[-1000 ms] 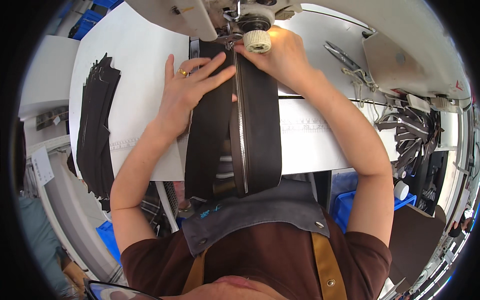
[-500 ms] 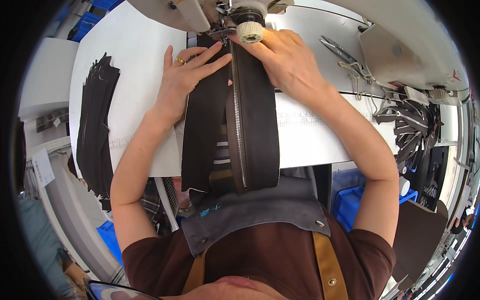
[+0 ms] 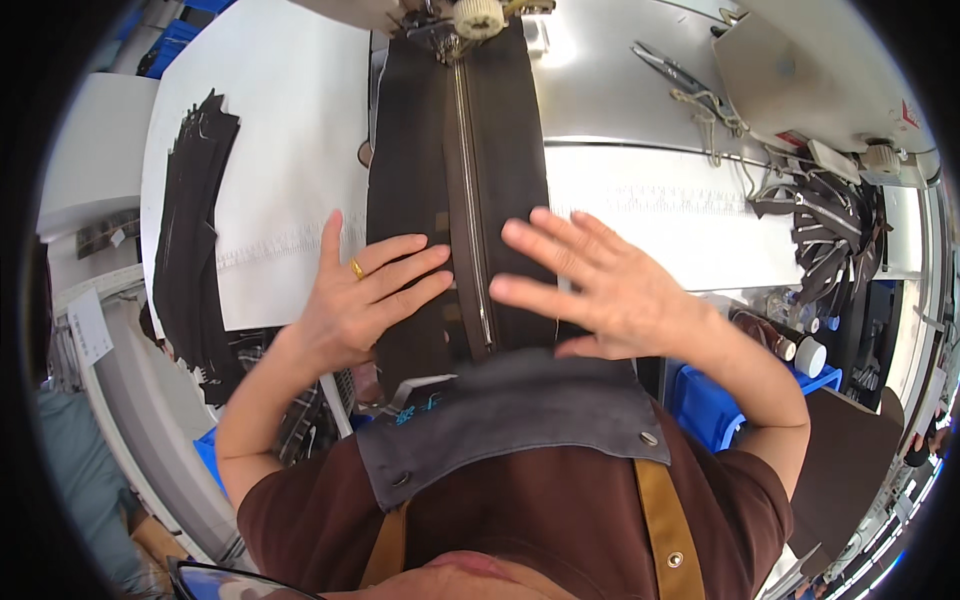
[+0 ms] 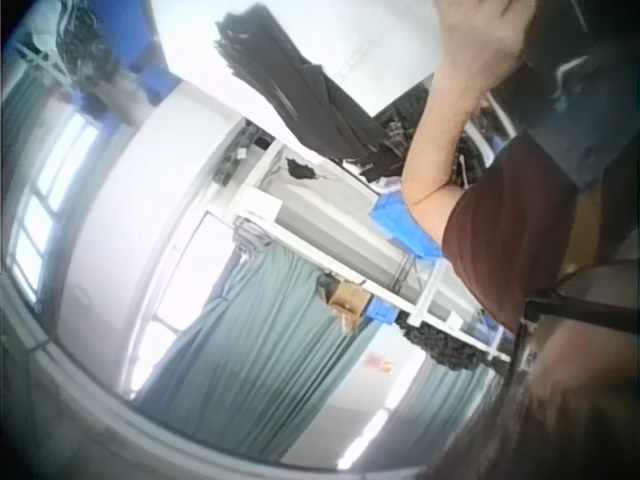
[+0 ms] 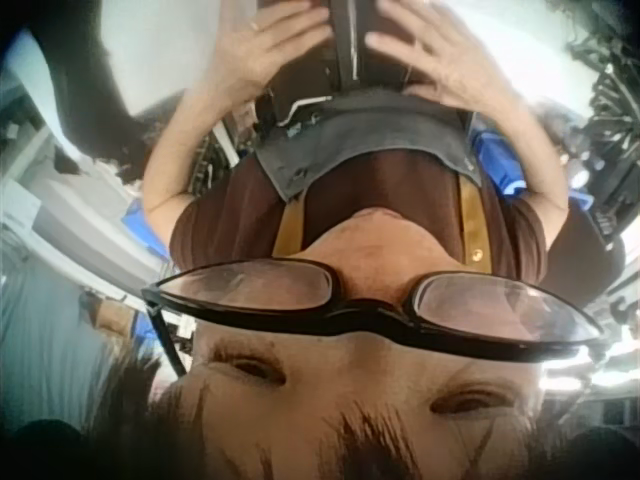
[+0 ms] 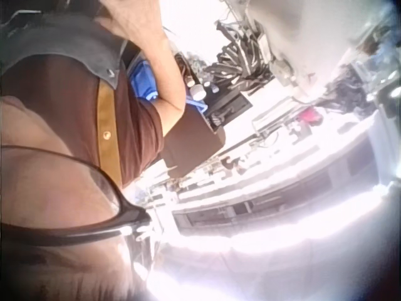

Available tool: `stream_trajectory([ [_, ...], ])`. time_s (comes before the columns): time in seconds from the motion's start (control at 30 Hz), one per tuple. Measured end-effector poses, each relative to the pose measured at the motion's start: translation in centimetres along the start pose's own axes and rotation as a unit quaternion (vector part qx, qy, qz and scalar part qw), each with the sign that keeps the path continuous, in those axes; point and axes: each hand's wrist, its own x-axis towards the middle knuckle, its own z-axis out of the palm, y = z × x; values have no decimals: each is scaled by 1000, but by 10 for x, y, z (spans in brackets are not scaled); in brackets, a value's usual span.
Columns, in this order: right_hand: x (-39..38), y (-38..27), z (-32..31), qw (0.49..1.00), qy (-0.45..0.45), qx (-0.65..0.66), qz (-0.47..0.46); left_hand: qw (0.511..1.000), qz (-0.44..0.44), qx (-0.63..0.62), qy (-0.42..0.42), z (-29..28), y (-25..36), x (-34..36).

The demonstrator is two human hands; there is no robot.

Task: The person sews zippers onto plaid fabric pieces using a sewing machine. They repeatedly align the zipper with the fabric, stitch along the zipper teeth, trim excess thread, and place finished pieces into a blue bin. The process is repeated for multiple fabric pieces throughout the video.

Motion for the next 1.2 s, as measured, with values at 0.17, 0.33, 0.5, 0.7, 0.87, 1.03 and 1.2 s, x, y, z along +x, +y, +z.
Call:
stream_trajectory([
  [0.17, 7, -10, 32, 982, 185, 45, 10, 994, -69, -44, 71, 14, 15, -7],
  [0.33, 9, -20, 20, 995, 75, -48, 44, 995, -48, -43, 71, 12, 11, -4],
  [0.5, 21, -10, -8, 989, 86, 122, 0, 995, -30, -49, 85, 13, 7, -4],
  [0.7, 31, -12, 21, 983, 169, -35, 55, 996, -40, -61, 53, 10, 10, -1],
  [0.87, 35, -11, 24, 982, 181, -31, 46, 997, -31, -66, 38, 9, 7, 0],
  [1.03, 38, -13, 24, 979, 195, -53, 32, 997, -23, -67, 22, 6, 7, 0],
  [1.2, 34, -12, 29, 976, 207, -61, -13, 994, 16, 37, 103, 1, 9, -3],
])
